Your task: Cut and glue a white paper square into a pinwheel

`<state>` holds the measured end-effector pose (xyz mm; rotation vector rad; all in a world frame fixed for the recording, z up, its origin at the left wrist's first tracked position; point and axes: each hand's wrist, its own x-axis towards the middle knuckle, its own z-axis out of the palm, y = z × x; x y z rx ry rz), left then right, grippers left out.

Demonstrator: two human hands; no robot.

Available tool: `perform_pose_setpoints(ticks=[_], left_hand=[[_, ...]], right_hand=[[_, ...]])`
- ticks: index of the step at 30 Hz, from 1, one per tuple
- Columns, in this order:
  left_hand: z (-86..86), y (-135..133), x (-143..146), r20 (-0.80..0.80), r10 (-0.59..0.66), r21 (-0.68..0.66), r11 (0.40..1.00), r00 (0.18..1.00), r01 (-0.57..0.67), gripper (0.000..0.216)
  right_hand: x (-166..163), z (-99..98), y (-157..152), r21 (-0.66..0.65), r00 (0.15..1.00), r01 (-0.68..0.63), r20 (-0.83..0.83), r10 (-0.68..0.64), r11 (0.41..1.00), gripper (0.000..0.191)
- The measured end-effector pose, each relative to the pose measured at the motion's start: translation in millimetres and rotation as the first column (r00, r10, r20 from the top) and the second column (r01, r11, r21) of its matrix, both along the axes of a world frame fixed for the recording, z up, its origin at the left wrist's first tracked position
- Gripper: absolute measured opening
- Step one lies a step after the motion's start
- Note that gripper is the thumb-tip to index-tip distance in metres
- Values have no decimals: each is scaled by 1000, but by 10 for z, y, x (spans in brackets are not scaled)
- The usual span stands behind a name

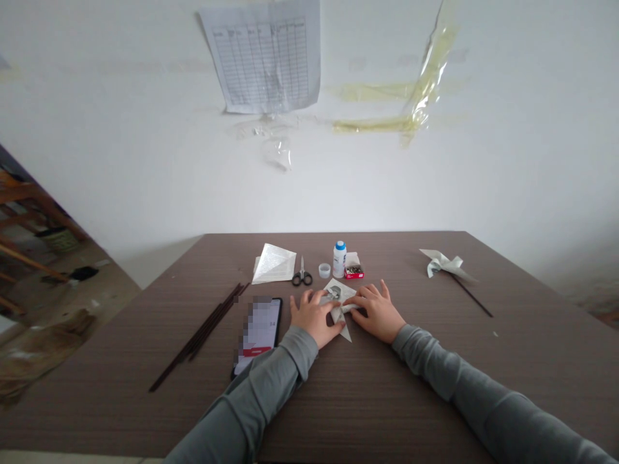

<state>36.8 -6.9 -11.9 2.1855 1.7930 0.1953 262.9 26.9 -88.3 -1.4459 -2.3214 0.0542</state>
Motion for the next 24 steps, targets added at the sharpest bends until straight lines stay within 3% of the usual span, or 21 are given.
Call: perform_pose_setpoints(ticks=[11,19,24], left_hand=[[8,10,-11,-10,-5,-18,1000,1000,5,57],[-15,5,-12,-7,3,-6,1000,1000,-3,58],[-72,21,-30,40,11,38,999,999,-13,54]], right_hand=[[27,20,4,-48,1000,-25,-10,24,999,36],[94,-5,-4,17,995,-89,-33,90,996,43],[78,33,-12,-15,997,-79,-15,79,997,38]])
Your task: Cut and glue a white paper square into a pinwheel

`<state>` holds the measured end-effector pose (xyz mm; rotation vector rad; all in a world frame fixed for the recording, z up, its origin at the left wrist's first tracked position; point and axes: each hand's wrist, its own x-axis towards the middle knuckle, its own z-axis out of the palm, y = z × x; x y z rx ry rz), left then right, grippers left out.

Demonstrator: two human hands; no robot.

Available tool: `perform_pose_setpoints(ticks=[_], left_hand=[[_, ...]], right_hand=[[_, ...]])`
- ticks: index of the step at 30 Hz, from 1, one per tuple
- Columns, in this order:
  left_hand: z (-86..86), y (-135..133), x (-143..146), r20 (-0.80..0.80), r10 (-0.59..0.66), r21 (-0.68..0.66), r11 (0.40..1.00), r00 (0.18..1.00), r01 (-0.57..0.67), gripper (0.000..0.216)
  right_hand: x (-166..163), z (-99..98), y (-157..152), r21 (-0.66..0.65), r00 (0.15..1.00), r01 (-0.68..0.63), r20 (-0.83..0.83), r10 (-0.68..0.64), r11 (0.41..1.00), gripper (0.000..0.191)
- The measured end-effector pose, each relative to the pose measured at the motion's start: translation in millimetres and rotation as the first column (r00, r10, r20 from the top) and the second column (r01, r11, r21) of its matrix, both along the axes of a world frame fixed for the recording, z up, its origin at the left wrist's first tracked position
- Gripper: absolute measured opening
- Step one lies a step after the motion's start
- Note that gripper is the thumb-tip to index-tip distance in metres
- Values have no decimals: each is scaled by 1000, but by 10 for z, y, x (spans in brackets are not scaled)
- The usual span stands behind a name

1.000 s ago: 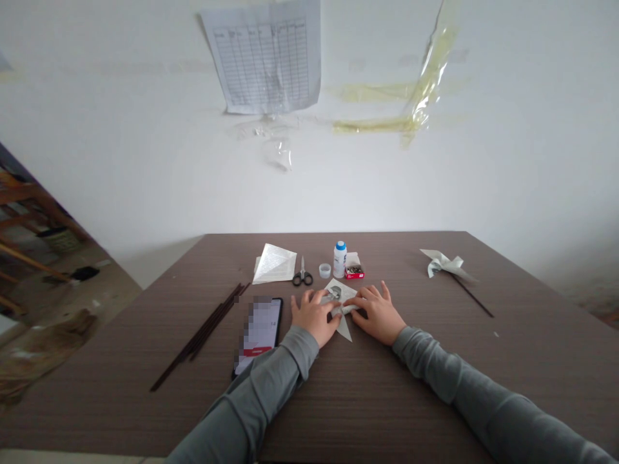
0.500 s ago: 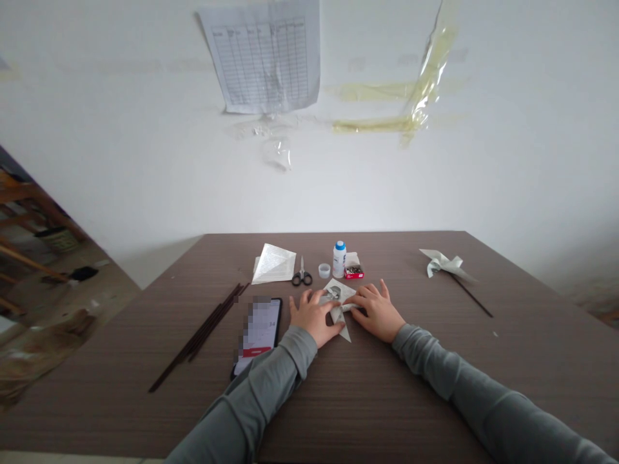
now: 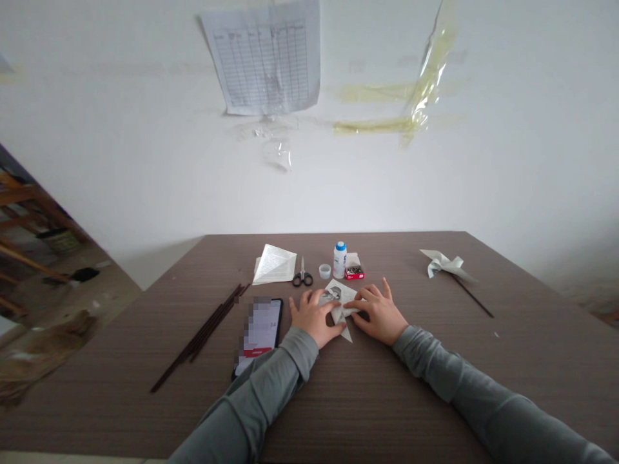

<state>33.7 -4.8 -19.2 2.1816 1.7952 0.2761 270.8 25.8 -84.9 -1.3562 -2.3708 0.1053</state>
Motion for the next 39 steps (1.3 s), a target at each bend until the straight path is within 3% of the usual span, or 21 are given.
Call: perform_pose_setpoints(ticks=[7,11,21,31,39], left_hand=[[-90,20,-20,15,-14,31,999,1000,13,57],[-119,5,-28,-1,-35,46,998,999,35,47],[35,-45,18,-63,-26,10,1000,998,27,47],[-172,-9,-10,9,-35,96,995,999,34,43],[-3,-66,18,-22,-29,28,999,999,30,40]], right_hand=[[-33,15,2,0,1000,13,0,-13,1000,36],[-39,-22,6,24,1000,11,-7,-11,1000,36],[22,-90,16,46,997,14,-70,-11,999,34],[-31,-17,4,-1,999,37,-27,-37,999,30],[-37,-57,-12,35,998,37,-61,-35,999,29]])
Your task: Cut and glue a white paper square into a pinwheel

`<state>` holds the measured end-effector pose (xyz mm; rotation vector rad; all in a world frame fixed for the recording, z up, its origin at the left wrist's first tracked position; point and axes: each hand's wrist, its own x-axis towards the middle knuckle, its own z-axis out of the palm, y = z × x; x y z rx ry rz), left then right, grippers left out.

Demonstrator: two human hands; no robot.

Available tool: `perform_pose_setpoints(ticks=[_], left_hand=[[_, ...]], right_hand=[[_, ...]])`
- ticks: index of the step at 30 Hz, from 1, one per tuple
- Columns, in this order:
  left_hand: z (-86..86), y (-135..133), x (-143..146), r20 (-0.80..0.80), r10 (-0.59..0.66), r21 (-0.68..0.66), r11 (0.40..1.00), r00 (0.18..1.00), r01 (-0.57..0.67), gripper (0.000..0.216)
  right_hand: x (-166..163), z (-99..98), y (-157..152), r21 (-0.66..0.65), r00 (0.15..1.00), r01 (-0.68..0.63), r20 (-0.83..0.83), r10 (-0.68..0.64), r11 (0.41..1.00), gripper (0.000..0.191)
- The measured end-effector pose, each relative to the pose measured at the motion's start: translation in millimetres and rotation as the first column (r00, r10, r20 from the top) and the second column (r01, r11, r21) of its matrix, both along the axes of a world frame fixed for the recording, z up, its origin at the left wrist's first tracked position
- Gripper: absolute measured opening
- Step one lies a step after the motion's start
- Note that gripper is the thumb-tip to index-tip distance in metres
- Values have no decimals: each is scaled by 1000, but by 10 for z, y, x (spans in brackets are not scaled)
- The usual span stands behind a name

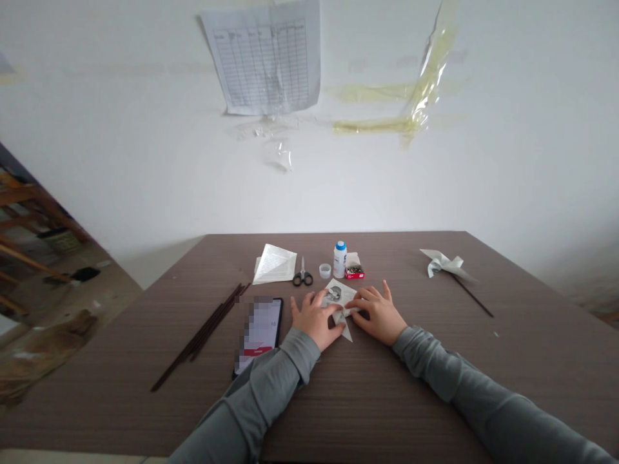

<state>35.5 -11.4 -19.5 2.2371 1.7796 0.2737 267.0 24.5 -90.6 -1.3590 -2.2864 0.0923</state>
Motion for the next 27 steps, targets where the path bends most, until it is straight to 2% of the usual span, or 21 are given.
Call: perform_pose_setpoints(ticks=[5,9,14,19,23,27], left_hand=[[47,-3,-21,-3,-4,-20,1000,1000,4,43],[55,0,-14,16,0,-18,1000,1000,0,43],[44,23,-9,10,-4,-18,1000,1000,4,45],[-13,26,-28,6,-18,-11,1000,1000,18,57],[-10,18,-20,23,-25,4,1000,999,25,52],[55,28,-14,0,-22,-41,999,1000,22,51]], right_hand=[[-7,-19,-15,8,999,5,-38,-5,1000,34],[-10,-9,-13,23,1000,3,-4,-3,1000,34],[0,35,-7,-43,1000,-8,16,8,999,35],[-14,64,-14,-66,1000,1,19,1,998,34],[-31,56,-15,-39,1000,-4,14,5,999,35],[-23,23,-2,-40,1000,-9,16,9,999,33]])
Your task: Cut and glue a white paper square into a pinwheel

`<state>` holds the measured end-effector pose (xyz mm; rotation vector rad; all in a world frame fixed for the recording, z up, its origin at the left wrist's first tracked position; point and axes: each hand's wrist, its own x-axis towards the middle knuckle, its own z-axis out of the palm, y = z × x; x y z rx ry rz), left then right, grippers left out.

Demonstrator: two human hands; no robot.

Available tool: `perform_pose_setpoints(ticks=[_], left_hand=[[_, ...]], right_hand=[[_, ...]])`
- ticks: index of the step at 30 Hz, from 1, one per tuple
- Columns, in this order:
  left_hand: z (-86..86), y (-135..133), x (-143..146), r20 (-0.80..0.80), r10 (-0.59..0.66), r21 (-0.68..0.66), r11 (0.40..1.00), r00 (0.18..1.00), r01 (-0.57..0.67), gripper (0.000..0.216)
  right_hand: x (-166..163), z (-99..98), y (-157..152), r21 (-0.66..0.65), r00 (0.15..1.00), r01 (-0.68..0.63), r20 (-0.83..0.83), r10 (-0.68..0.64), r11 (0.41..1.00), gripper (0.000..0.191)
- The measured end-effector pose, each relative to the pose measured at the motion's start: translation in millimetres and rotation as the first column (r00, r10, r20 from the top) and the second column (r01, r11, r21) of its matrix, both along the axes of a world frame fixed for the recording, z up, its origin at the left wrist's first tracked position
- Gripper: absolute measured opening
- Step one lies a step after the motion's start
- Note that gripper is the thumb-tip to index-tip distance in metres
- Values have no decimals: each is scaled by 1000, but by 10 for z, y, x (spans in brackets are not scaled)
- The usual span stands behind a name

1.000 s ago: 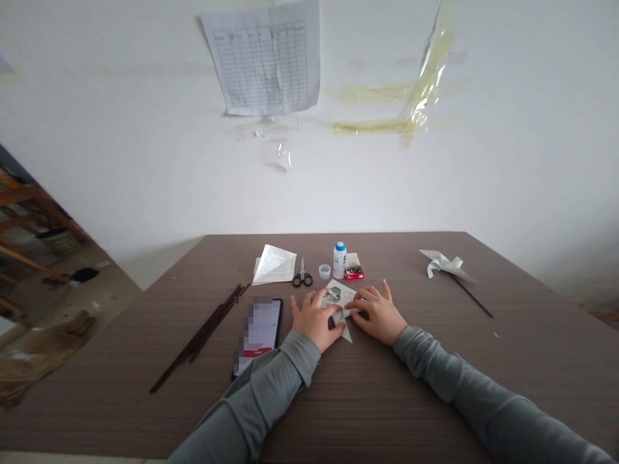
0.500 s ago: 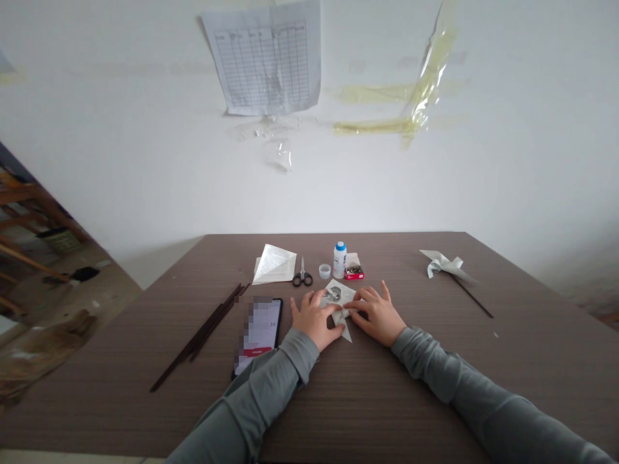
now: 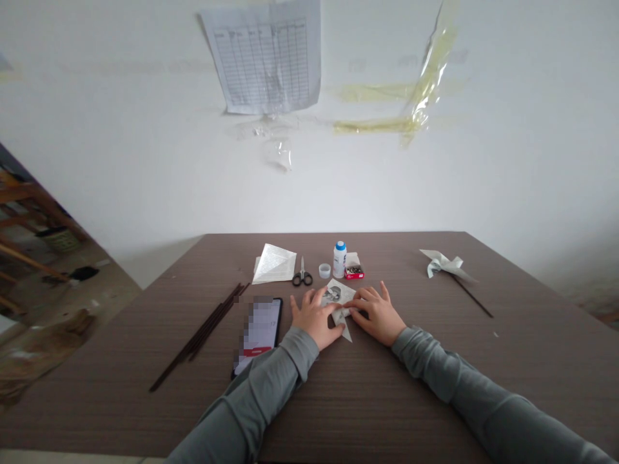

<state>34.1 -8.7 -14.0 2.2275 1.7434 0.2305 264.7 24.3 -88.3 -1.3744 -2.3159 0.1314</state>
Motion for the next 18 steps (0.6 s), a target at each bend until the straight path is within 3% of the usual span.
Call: perform_pose_setpoints(ticks=[18], left_hand=[[-44,-10,18,2,5,57,998,1000,-6,57]], right_hand=[[1,14,0,4,1000,7,3,-7,1000,34]])
